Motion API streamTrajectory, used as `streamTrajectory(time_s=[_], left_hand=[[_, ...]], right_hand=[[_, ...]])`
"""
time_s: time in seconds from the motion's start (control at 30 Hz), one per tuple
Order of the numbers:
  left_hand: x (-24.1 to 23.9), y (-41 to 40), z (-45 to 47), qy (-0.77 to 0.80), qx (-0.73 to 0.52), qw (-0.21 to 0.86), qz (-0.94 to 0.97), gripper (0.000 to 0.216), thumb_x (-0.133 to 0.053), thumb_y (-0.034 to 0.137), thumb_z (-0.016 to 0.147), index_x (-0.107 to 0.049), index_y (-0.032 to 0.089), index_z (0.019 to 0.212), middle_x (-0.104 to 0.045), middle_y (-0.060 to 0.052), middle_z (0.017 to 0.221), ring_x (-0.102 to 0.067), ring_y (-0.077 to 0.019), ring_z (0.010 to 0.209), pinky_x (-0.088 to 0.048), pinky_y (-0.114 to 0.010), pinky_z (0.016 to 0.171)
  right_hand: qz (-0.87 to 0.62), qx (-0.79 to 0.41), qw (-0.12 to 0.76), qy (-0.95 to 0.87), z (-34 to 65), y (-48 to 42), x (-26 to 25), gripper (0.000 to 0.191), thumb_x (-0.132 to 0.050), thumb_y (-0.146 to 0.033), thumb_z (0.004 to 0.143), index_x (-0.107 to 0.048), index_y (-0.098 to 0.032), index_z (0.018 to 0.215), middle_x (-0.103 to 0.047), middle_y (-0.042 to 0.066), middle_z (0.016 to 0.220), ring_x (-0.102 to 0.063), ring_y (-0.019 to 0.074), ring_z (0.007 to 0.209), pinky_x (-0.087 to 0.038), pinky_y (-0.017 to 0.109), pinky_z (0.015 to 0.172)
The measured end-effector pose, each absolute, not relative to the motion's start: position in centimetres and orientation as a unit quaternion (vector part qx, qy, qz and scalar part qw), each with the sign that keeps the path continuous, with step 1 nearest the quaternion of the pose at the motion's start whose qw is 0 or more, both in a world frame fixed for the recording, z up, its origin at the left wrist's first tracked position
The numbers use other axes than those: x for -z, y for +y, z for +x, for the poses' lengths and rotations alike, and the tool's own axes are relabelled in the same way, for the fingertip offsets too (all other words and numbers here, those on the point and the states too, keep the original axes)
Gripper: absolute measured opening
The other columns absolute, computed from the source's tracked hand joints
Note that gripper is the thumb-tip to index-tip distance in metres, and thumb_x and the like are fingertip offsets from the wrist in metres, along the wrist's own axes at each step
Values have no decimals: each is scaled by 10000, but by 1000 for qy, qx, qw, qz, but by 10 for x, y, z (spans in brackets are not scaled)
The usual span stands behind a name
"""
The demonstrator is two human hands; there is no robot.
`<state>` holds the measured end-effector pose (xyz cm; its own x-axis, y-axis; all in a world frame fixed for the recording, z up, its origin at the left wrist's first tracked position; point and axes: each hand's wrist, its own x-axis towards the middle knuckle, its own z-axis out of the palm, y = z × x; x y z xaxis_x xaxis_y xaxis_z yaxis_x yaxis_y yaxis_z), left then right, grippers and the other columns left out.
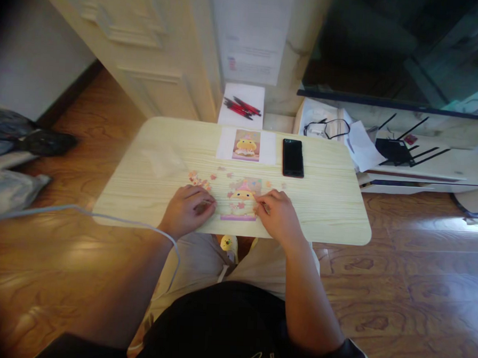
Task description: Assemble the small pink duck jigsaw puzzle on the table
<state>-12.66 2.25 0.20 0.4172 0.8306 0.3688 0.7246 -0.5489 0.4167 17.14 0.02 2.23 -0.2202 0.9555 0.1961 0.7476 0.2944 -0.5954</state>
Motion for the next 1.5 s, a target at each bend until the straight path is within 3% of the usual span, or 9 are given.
streamTrajectory(time_s=[0.2,0.6,1.07,1.5], left_hand=[[0,21,-129,474,-287,103,826,87,-668,315,924,-715,242,925,-722,-37,951,-649,-222,933,-484,-401,875],[0,22,-103,453,-294,122,833,307,-681,358,914,-700,273,1208,-732,-53,1141,-671,-250,1085,-513,-434,992],[5,25,-101,436,-238,117,860,440,-700,440,883,-657,274,1288,-681,-79,1233,-634,-298,1143,-485,-478,1030],[5,24,-102,444,-249,111,853,425,-693,452,889,-655,274,1274,-676,-85,1223,-630,-305,1147,-489,-480,1018]], right_hand=[[-557,-196,282,-756,183,-3,-18,173,-630,-162,939,-761,-241,1018,-730,49,1035,-645,248,1036,-518,413,955],[-596,-202,294,-719,213,-3,-18,355,-515,-82,907,-766,-247,1095,-721,68,1102,-659,257,1093,-528,445,1021],[-643,-193,288,-683,230,-9,-9,212,-612,-205,940,-773,-229,1076,-710,77,1083,-671,248,1040,-563,413,944],[-657,-152,284,-682,224,15,-16,318,-509,-163,952,-763,-209,1139,-699,108,1154,-678,249,979,-555,430,935]])
